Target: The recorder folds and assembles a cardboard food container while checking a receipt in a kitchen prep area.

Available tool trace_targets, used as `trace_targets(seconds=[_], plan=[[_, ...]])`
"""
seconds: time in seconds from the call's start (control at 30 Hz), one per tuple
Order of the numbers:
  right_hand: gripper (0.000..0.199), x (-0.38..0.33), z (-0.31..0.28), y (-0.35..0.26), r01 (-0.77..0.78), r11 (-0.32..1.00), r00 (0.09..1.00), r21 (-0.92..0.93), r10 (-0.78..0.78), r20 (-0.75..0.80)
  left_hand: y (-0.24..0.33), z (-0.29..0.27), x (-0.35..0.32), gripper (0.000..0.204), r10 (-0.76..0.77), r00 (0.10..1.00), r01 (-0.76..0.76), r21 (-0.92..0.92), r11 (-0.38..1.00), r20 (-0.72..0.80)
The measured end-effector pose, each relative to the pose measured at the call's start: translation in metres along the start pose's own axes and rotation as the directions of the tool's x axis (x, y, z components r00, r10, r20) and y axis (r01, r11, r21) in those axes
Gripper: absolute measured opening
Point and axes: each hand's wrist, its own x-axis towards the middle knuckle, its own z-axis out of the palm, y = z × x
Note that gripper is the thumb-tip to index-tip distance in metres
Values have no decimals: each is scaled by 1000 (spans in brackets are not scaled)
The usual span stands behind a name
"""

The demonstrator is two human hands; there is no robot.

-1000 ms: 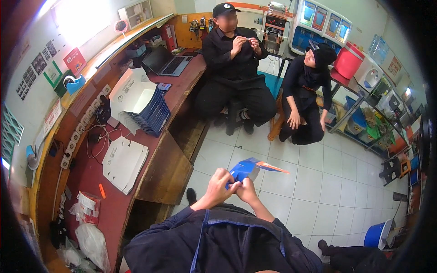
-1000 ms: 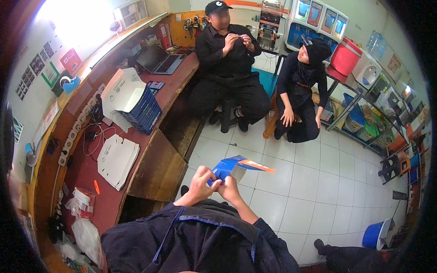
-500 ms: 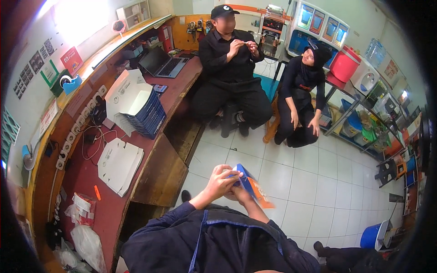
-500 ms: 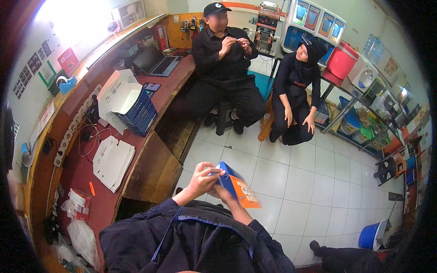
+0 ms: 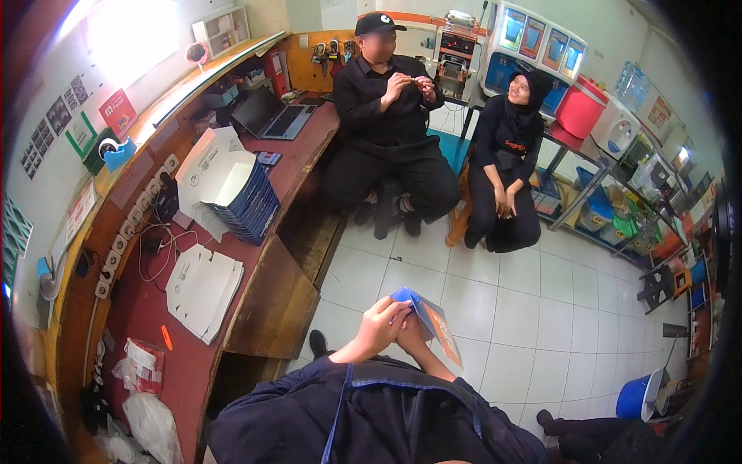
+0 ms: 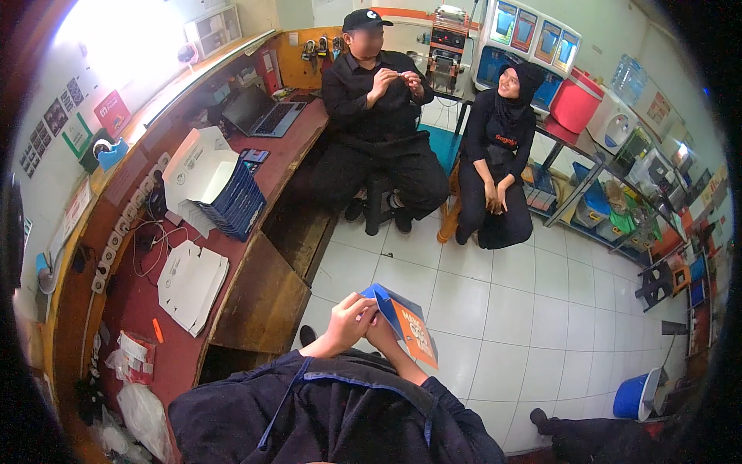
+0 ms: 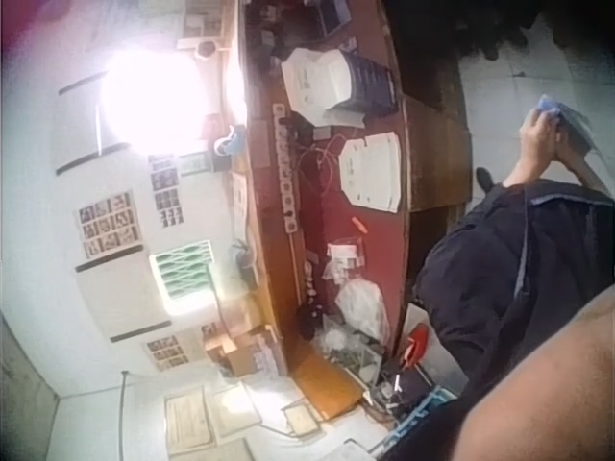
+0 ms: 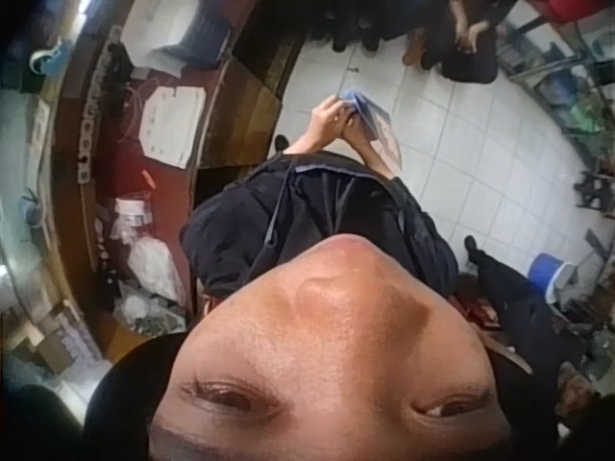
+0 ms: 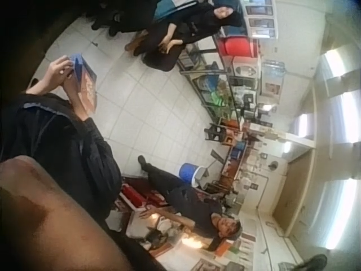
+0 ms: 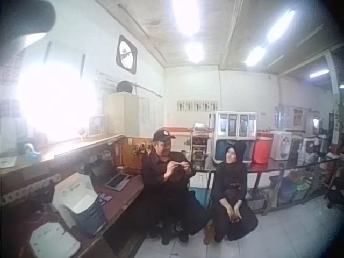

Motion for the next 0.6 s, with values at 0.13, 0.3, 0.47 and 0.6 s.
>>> trace_targets(seconds=[0.13,0.3,0.47,0.6], plan=[[30,-4,0,-10,23,998,991,-53,-16,134,-7,-7,-1,23,105,992,-116,176,978,70],[53,-4,-5,-32,-229,845,971,483,168,167,-16,-31,4,30,170,966,-222,287,932,196],[62,5,-22,-47,-325,744,902,585,58,428,-23,-63,20,24,131,953,-174,138,975,273],[68,18,-14,-63,-445,580,856,683,49,515,-24,-95,27,43,156,917,-197,76,977,368]])
